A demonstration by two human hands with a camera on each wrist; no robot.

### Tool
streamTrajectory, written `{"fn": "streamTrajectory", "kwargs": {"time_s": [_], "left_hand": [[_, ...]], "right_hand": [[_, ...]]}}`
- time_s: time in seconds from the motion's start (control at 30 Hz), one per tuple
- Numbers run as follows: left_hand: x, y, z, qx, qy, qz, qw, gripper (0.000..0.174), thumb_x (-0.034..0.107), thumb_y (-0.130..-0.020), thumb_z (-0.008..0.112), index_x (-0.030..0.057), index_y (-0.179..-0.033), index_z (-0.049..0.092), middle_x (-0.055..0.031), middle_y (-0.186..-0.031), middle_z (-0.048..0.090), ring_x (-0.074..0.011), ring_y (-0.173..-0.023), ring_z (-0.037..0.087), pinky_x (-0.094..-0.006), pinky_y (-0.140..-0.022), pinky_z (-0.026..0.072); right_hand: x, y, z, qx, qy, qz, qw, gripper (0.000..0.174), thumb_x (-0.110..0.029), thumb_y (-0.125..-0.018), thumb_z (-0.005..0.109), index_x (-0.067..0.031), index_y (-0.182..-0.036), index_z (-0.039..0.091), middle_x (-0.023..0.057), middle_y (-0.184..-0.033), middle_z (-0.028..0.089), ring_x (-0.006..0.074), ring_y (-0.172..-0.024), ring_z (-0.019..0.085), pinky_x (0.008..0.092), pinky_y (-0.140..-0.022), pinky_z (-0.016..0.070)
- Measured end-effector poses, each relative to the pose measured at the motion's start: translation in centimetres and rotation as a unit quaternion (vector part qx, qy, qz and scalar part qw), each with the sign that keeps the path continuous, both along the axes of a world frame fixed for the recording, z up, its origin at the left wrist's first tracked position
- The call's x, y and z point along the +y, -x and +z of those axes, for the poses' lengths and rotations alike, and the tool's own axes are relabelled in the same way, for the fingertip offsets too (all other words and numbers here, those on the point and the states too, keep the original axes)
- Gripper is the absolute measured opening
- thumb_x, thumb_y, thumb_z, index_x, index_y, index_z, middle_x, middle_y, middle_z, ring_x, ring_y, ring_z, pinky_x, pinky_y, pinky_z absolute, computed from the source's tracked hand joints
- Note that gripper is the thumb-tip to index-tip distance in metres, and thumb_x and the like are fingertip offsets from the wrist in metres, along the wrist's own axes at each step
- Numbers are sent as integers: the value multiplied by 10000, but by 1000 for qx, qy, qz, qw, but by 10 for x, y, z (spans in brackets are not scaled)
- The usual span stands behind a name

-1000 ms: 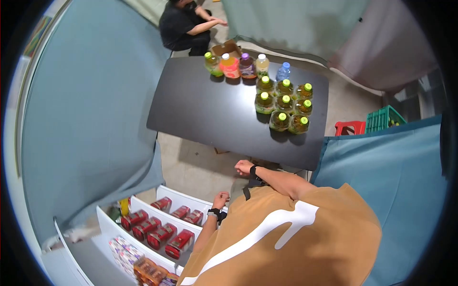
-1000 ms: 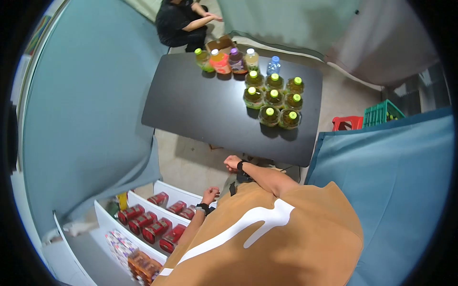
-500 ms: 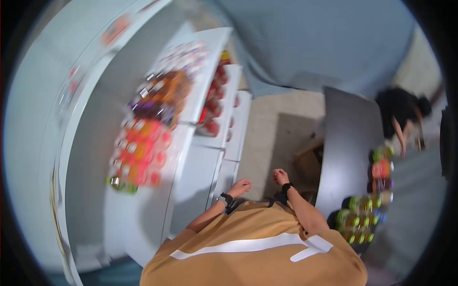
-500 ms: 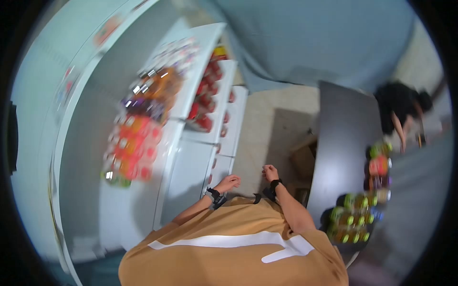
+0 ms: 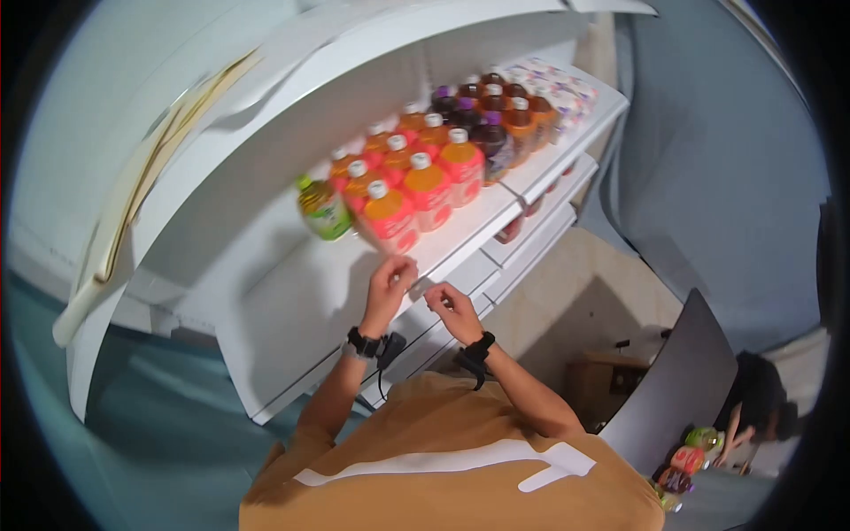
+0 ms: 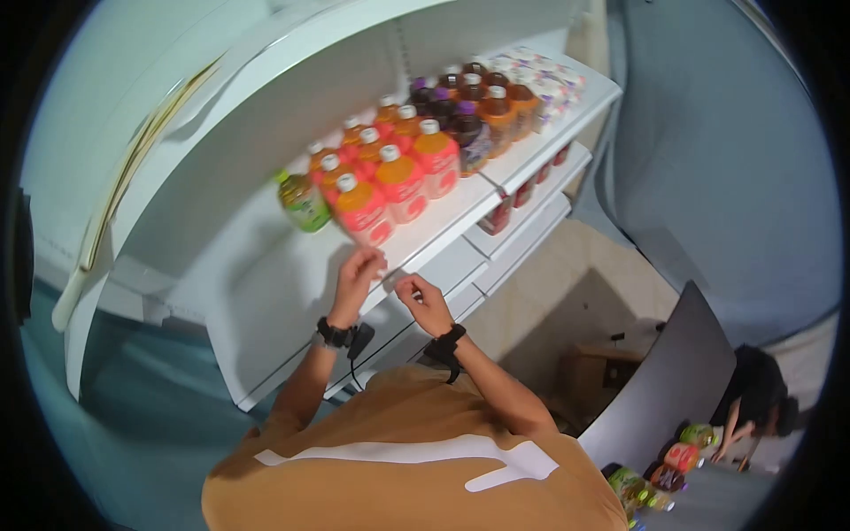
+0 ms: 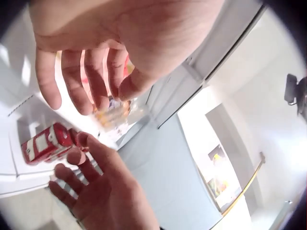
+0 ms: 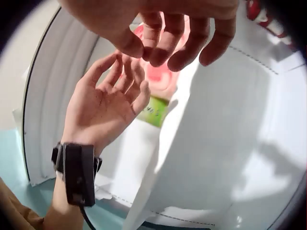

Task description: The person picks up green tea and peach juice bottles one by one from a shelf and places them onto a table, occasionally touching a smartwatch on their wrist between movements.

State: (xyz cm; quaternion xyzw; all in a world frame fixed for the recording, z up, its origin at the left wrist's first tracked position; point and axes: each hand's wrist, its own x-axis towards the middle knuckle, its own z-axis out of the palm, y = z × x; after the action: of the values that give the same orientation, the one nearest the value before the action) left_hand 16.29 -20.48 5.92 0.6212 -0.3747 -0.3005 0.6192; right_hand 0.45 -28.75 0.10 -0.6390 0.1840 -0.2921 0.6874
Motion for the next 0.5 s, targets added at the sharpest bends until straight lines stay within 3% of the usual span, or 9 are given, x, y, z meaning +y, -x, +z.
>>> {"fn": "streamTrajectory", "kwargs": {"time_s": [0.13,0.17,0.27,0.3,0.4,0.43,0.5], "left_hand": [[18,-48,32,8,-7,65,998,171,168,-992,619,48,-1110,647,-4,-1013,664,-99,-937,629,-270,-812,512],[17,-70,28,4,-11,74,997,274,139,-944,681,41,-1190,612,-43,-1104,647,-133,-1026,610,-286,-829,498],[12,-118,-8,-108,55,234,965,505,118,-883,737,49,-1331,514,-110,-1278,563,-216,-1160,560,-351,-947,487],[13,-135,-10,-113,40,255,959,707,108,-824,783,46,-1419,406,-158,-1385,457,-293,-1262,486,-408,-1054,431],[12,-171,-18,-221,12,334,916,749,128,-807,804,22,-1424,393,-159,-1384,437,-301,-1275,462,-413,-1073,412],[10,-184,-23,-234,-22,317,919,829,153,-815,813,40,-1474,323,-147,-1444,371,-273,-1320,423,-407,-1099,397],[-3,-203,-35,-205,-3,286,936,861,150,-809,823,19,-1477,296,-154,-1449,366,-273,-1338,413,-402,-1109,395]], "right_hand": [[7,-61,42,-4,109,65,992,138,-132,-964,621,-35,-1048,670,-12,-863,648,74,-813,585,247,-755,468],[7,-73,45,8,128,83,988,140,-134,-957,627,-33,-1042,676,-6,-854,647,73,-809,583,245,-752,467],[10,-96,34,36,155,108,981,158,-146,-948,645,-28,-1043,691,10,-845,659,76,-775,574,241,-721,473],[13,-99,27,44,143,116,982,161,-147,-948,645,-27,-1046,690,10,-850,663,77,-768,573,242,-713,475],[17,-103,5,33,137,131,981,151,-121,-947,650,-19,-1051,692,18,-891,672,81,-758,573,243,-705,485],[18,-103,-4,20,145,136,980,146,-112,-946,651,-19,-1051,694,20,-903,670,83,-764,574,243,-713,488],[14,-98,-6,12,138,180,974,132,-83,-948,649,-23,-1056,696,33,-966,662,94,-805,588,245,-752,497]]}}
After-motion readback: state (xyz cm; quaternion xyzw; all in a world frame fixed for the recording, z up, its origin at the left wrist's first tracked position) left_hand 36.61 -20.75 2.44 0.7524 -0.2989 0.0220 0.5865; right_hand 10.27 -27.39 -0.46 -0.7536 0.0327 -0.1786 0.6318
